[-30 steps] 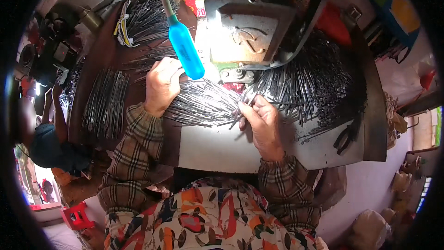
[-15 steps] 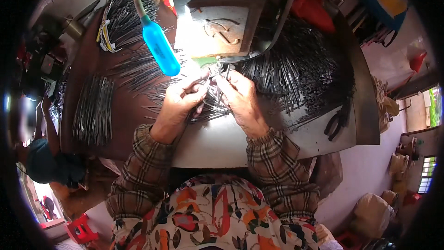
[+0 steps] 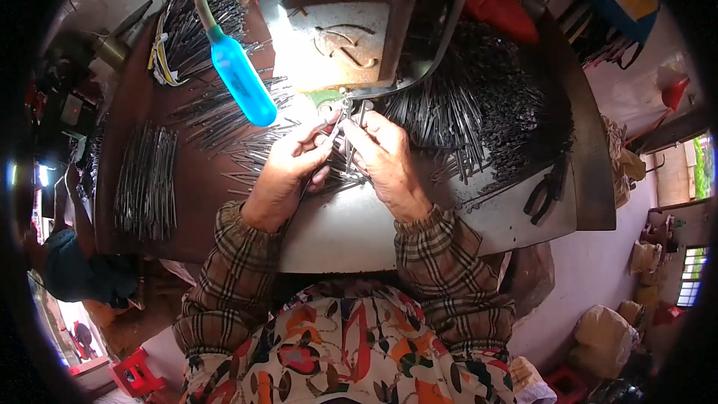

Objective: The person assembles umbrella ribs by picking metal wire components from the workbench, aligning and connecting them by hand, and pressing them with a tabletop machine.

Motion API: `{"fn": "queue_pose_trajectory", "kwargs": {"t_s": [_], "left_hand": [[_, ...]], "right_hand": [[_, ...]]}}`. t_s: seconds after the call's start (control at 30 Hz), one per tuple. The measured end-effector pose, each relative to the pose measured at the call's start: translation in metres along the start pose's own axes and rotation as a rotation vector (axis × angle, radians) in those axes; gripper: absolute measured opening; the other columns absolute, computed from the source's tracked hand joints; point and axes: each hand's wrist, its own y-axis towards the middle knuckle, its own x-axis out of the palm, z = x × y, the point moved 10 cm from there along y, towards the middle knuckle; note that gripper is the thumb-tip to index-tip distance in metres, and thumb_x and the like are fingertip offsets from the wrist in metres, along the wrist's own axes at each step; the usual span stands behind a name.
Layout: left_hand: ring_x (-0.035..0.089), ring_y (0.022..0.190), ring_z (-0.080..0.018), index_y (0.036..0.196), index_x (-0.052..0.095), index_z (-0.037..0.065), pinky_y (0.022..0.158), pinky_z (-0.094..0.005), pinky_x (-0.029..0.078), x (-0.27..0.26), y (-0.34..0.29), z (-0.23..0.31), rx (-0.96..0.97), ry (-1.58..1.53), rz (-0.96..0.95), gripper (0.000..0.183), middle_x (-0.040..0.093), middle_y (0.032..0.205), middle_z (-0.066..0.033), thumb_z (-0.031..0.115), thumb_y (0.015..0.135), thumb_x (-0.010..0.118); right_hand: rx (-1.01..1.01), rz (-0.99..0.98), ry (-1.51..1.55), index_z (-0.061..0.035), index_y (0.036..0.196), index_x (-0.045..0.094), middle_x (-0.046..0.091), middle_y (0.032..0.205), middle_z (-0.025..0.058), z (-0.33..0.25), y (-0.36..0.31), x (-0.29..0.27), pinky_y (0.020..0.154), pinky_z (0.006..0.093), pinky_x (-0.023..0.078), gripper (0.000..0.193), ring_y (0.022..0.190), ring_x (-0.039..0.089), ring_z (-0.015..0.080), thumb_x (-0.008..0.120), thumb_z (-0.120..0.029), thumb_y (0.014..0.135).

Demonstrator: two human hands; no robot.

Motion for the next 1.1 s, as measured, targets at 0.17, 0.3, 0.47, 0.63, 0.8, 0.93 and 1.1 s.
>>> {"fn": "queue_pose_trajectory", "kwargs": {"t_s": [0.17, 0.3, 0.47, 0.63, 0.8, 0.93, 1.1], "left_hand": [[0.042, 0.062, -0.0029, 0.143, 0.044, 0.001, 0.052, -0.0176, 0.032, 0.000, 0.001, -0.002, -0.011, 0.045, 0.002, 0.053, 0.048, 0.083, 0.0055, 0.010, 0.093, 0.058], [0.039, 0.060, -0.0011, 0.140, 0.049, 0.001, 0.050, -0.0168, 0.030, 0.000, -0.002, 0.003, 0.026, 0.063, 0.037, 0.047, 0.048, 0.079, 0.0068, 0.010, 0.095, 0.057], [0.038, 0.057, -0.0009, 0.136, 0.052, 0.001, 0.049, -0.0161, 0.029, 0.004, 0.004, 0.009, 0.072, 0.135, 0.065, 0.042, 0.047, 0.076, 0.0071, 0.009, 0.095, 0.056], [0.038, 0.056, -0.0012, 0.133, 0.055, 0.000, 0.048, -0.0168, 0.030, 0.002, 0.013, 0.012, 0.134, 0.115, 0.049, 0.038, 0.048, 0.075, 0.0066, 0.007, 0.096, 0.055], [0.041, 0.055, -0.0018, 0.131, 0.056, -0.001, 0.047, -0.0176, 0.032, -0.002, 0.016, 0.013, 0.147, 0.069, 0.103, 0.037, 0.052, 0.074, 0.0058, 0.006, 0.095, 0.056], [0.041, 0.055, -0.0018, 0.129, 0.058, -0.002, 0.047, -0.0175, 0.032, -0.001, 0.016, 0.012, 0.166, 0.081, 0.093, 0.035, 0.052, 0.073, 0.0053, 0.006, 0.095, 0.057], [0.040, 0.054, -0.0013, 0.127, 0.059, -0.002, 0.048, -0.0178, 0.032, -0.006, 0.018, 0.013, 0.228, 0.159, 0.145, 0.034, 0.050, 0.069, 0.0060, 0.005, 0.094, 0.058]], "right_hand": [[-0.010, 0.003, -0.015, -0.0058, 0.094, 0.060, 0.054, 0.075, -0.0062, 0.002, 0.000, -0.001, 0.048, 0.0154, 0.029, 0.006, 0.055, 0.038, -0.0013, 0.058, -0.012, 0.096], [-0.019, -0.023, 0.011, -0.0055, 0.093, 0.061, 0.055, 0.073, -0.0061, -0.001, 0.001, 0.001, 0.049, 0.0160, 0.029, 0.006, 0.056, 0.039, -0.0011, 0.060, -0.012, 0.095], [-0.014, -0.022, 0.011, -0.0055, 0.092, 0.062, 0.056, 0.073, -0.0060, 0.000, 0.009, -0.008, 0.048, 0.0161, 0.029, 0.007, 0.055, 0.040, -0.0010, 0.061, -0.012, 0.094], [-0.004, -0.045, -0.005, -0.0049, 0.095, 0.064, 0.057, 0.074, -0.0058, -0.003, 0.018, -0.009, 0.045, 0.0143, 0.026, 0.010, 0.052, 0.038, -0.0026, 0.061, -0.015, 0.094], [0.020, -0.062, 0.034, -0.0032, 0.099, 0.065, 0.060, 0.077, -0.0040, -0.003, 0.021, -0.006, 0.045, 0.0137, 0.027, 0.013, 0.053, 0.039, -0.0029, 0.062, -0.015, 0.093], [-0.005, -0.083, -0.009, -0.0022, 0.100, 0.065, 0.060, 0.078, -0.0043, -0.007, 0.022, -0.008, 0.045, 0.0145, 0.027, 0.015, 0.053, 0.040, -0.0024, 0.062, -0.016, 0.093], [0.010, -0.130, -0.015, -0.0029, 0.096, 0.065, 0.057, 0.075, -0.0064, -0.004, 0.022, -0.007, 0.046, 0.0150, 0.026, 0.015, 0.054, 0.039, -0.0017, 0.061, -0.017, 0.094]]}}
